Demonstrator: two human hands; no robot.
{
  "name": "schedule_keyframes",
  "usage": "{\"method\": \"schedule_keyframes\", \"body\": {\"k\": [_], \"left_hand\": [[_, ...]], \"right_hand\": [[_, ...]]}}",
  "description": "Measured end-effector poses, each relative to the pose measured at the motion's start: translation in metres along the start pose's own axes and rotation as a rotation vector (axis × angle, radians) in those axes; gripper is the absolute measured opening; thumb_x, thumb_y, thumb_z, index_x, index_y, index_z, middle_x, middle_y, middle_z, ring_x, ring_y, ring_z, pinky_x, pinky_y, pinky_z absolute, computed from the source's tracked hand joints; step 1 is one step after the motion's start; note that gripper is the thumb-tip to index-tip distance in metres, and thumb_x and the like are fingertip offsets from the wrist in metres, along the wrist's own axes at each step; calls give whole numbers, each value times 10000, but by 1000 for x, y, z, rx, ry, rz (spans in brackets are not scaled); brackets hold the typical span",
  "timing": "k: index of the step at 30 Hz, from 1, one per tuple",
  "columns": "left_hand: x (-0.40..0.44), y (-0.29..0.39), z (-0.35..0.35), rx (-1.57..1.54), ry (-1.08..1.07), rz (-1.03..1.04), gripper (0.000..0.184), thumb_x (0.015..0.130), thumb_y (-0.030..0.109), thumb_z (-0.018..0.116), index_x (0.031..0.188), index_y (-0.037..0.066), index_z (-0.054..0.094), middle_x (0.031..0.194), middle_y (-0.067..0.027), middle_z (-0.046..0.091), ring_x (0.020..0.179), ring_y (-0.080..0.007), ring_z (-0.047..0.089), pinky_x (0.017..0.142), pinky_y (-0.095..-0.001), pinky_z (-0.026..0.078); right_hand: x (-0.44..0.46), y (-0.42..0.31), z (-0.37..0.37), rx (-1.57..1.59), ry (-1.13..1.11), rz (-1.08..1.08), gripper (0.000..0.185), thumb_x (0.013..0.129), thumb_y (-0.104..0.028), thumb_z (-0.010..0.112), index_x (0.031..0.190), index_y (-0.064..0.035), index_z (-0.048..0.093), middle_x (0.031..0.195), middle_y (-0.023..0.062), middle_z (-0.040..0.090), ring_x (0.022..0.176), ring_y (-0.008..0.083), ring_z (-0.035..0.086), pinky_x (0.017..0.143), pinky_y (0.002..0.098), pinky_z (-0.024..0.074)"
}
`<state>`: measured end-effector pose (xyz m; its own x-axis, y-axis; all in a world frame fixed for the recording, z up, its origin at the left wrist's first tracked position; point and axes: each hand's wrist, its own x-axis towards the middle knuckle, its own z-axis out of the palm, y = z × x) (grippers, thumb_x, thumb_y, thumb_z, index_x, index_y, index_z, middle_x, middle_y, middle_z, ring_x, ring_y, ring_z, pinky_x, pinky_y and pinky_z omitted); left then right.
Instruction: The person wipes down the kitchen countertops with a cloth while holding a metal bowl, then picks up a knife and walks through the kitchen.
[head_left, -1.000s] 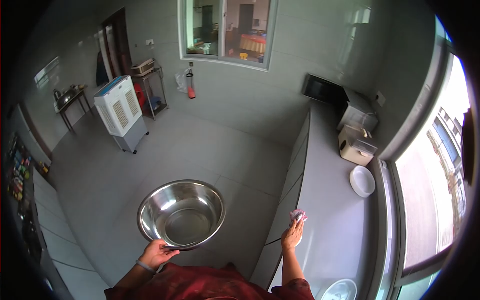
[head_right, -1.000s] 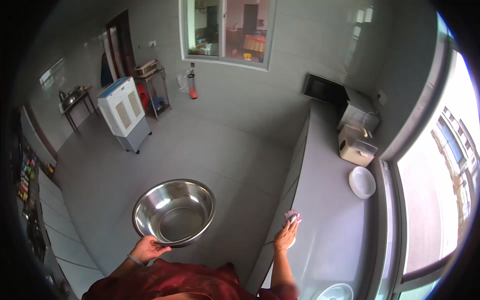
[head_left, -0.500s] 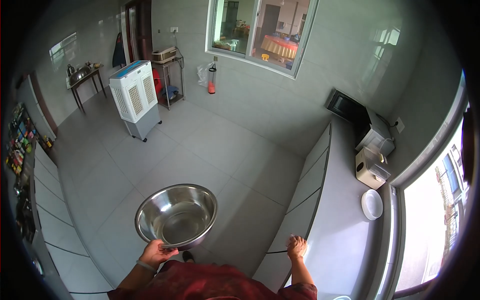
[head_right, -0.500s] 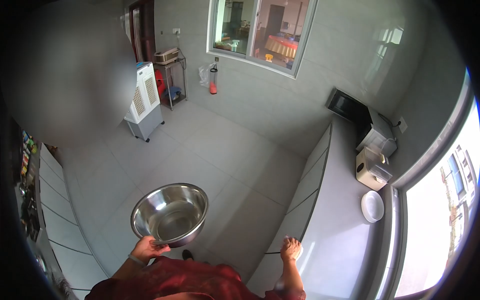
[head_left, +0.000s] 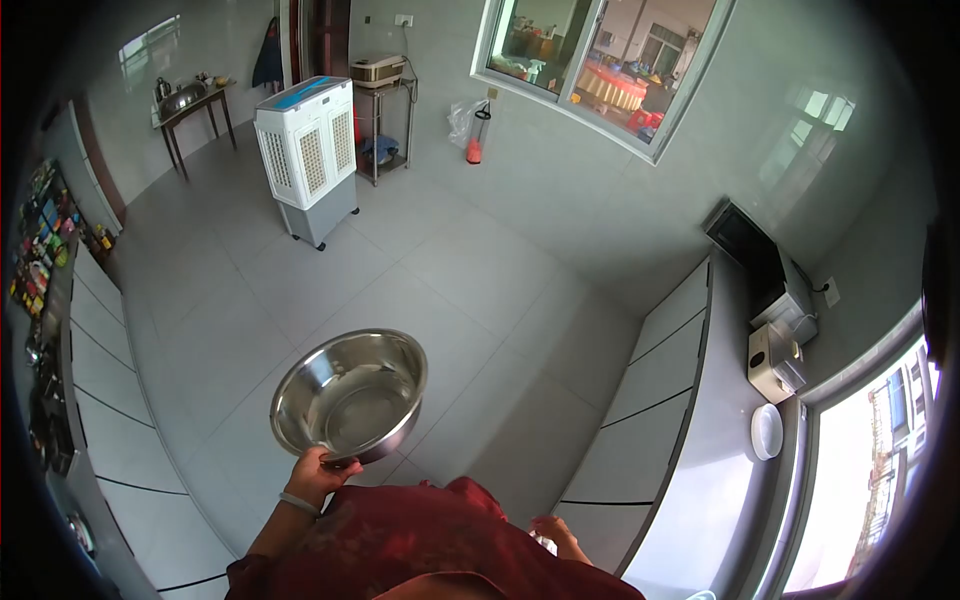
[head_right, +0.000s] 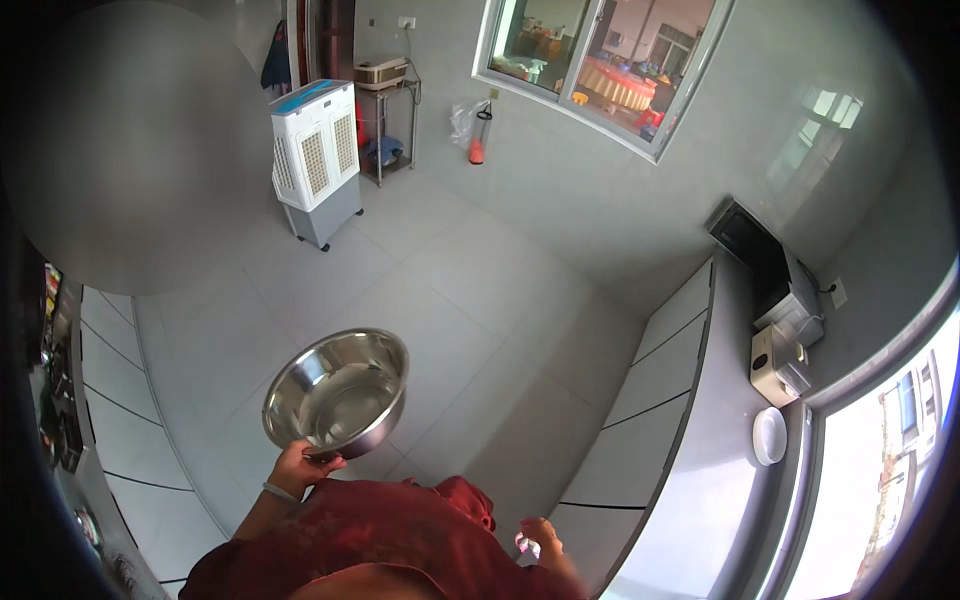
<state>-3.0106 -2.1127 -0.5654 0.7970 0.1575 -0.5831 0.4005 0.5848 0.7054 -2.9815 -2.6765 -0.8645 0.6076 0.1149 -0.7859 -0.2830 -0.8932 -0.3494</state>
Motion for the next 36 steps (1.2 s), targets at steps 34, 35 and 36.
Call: {"method": "schedule_keyframes", "body": {"k": [34,35,36], "left_hand": [[326,168,-214,1098,472,40,432,642,251,824,843,-47,585,881,-166,630,825,-239,624,694,-353,504],[329,173,-222,1108,479,30,434,642,254,823,845,-45,584,882,-165,629,828,-241,623,698,-355,503],[333,178,-233,1117,477,22,435,641,258,823,846,-44,584,883,-165,628,831,-242,621,701,-356,502]], "right_hand": [[265,-573,-216,-332,-43,-283,228,811,-172,533,1018,-141,625,998,93,632,968,304,614,775,449,496],[279,-567,-202,-331,-73,-212,265,804,-157,535,1052,-138,626,1044,92,630,998,305,609,792,448,499],[291,-559,-188,-329,-101,-139,304,797,-142,538,1087,-135,628,1091,92,629,1028,307,605,809,447,502]]}}
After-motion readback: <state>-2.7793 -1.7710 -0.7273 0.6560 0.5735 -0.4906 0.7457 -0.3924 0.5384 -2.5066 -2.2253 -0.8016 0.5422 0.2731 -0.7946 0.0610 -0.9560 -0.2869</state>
